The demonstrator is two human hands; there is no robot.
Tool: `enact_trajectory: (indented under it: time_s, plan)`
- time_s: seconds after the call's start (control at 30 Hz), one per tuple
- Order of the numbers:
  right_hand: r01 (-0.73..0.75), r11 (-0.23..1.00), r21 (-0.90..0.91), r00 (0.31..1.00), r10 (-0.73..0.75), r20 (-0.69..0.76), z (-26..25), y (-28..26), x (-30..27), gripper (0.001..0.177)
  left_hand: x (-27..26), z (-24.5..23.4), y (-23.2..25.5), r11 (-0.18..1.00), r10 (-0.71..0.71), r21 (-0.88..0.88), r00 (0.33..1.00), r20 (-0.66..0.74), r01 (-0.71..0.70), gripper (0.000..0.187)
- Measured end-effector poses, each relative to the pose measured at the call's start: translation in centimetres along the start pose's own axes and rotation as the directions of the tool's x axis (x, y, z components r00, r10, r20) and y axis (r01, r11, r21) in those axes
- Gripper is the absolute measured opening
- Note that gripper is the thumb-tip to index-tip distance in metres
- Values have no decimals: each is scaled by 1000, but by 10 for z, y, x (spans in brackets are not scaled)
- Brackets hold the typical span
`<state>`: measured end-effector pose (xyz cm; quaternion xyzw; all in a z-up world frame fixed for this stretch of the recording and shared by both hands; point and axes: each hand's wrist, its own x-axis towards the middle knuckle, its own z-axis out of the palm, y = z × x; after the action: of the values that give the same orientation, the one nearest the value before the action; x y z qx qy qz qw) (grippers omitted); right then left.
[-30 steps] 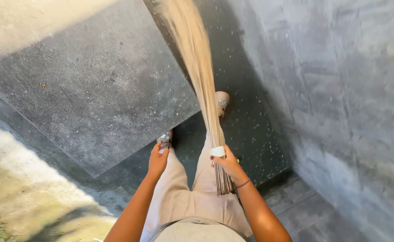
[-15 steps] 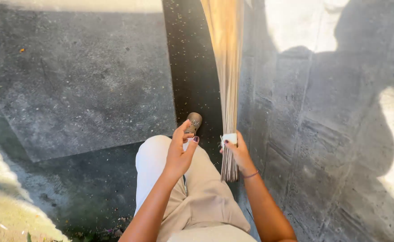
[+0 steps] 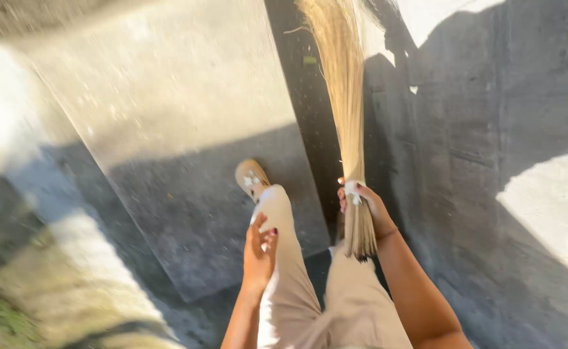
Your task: Sweep debris and leaves from an outdoor stone or concrete path.
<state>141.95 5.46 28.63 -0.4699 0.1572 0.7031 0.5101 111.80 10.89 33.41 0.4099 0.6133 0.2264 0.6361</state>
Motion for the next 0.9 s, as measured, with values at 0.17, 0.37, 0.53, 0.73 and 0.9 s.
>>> enact_trajectory:
  time_s: [0.17,0.37,0.53,0.73,0.9]
  plan:
    - [108,976,-188,949,-158,-272,81,-24,36,60,66,-57,60,894,-203,428,970,131,130,58]
    - [-126,933,-338,890,-44,-454,108,-42,70,67,135,-61,106,858,-238,486,967,91,166,61]
    - [18,1000,1,962,-17,-272,141,-50,78,66,182,-38,156,825,-317,541,926,205,162,62]
    - [96,936,-339,930,-206,-305,213,-119,193,60,254,-51,194,783,-340,596,926,166,180,60]
    - [272,902,-335,922,-343,-178,244,-228,373,52,318,-57,213,782,-361,587,920,150,211,60]
